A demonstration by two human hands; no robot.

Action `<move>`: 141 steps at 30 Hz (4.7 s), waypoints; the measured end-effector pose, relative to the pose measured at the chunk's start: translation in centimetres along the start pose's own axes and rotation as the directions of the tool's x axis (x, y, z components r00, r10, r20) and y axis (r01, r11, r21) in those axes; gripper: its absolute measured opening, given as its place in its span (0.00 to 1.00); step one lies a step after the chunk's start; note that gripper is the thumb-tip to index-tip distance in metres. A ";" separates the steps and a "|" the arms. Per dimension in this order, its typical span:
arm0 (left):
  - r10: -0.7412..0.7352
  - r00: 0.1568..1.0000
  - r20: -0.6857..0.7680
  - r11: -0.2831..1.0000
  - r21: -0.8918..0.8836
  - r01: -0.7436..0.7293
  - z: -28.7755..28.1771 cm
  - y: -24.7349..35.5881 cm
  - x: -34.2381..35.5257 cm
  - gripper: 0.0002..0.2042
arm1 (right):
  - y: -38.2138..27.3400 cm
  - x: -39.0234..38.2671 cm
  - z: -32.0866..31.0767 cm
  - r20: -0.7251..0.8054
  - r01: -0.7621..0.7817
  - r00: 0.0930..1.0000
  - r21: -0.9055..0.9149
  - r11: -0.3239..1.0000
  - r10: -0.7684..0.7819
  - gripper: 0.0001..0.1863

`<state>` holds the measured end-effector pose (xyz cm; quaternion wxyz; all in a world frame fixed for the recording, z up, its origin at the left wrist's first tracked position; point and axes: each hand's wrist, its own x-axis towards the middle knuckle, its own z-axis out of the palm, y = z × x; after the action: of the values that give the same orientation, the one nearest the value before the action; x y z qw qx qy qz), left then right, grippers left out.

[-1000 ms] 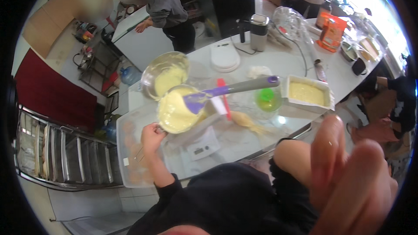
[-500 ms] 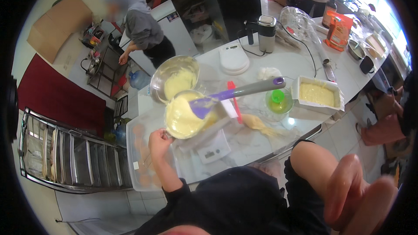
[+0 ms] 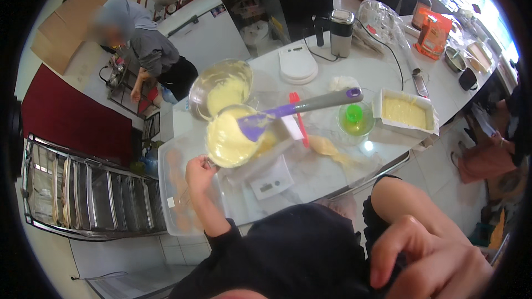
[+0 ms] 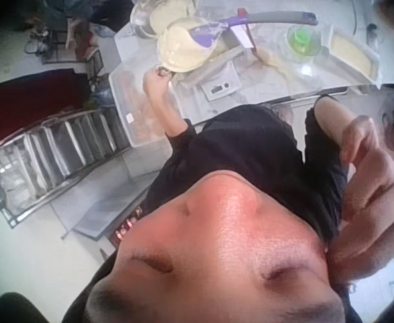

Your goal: The person scrapes batter from a bowl using a spatula, transfers it into a larger mixing pot, and stirs the mixture while it sits on a digital scale.

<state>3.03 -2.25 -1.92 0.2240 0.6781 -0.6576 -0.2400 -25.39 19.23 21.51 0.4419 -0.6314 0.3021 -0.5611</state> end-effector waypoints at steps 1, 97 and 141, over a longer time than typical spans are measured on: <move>0.014 1.000 -0.001 1.000 0.006 -0.014 -0.1 -0.6 0.2 0.08 | 0.2 0.2 -0.1 -0.003 -0.060 0.998 -0.030 0.998 0.060 0.11; 0.189 0.776 0.602 0.419 -0.764 0.491 -0.1 3.7 -5.7 0.09 | 15.2 13.6 -1.9 -0.068 0.552 0.824 0.327 0.767 -0.563 0.20; 0.247 0.807 0.537 0.395 -0.816 0.422 3.4 1.8 -6.2 0.09 | 19.8 10.9 1.7 -0.256 0.432 0.900 0.427 0.794 -0.352 0.16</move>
<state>-0.63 3.94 -3.28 0.3305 0.3683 -0.4103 -0.7660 -19.46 1.57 8.56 0.4300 -0.5047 0.0531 -0.7467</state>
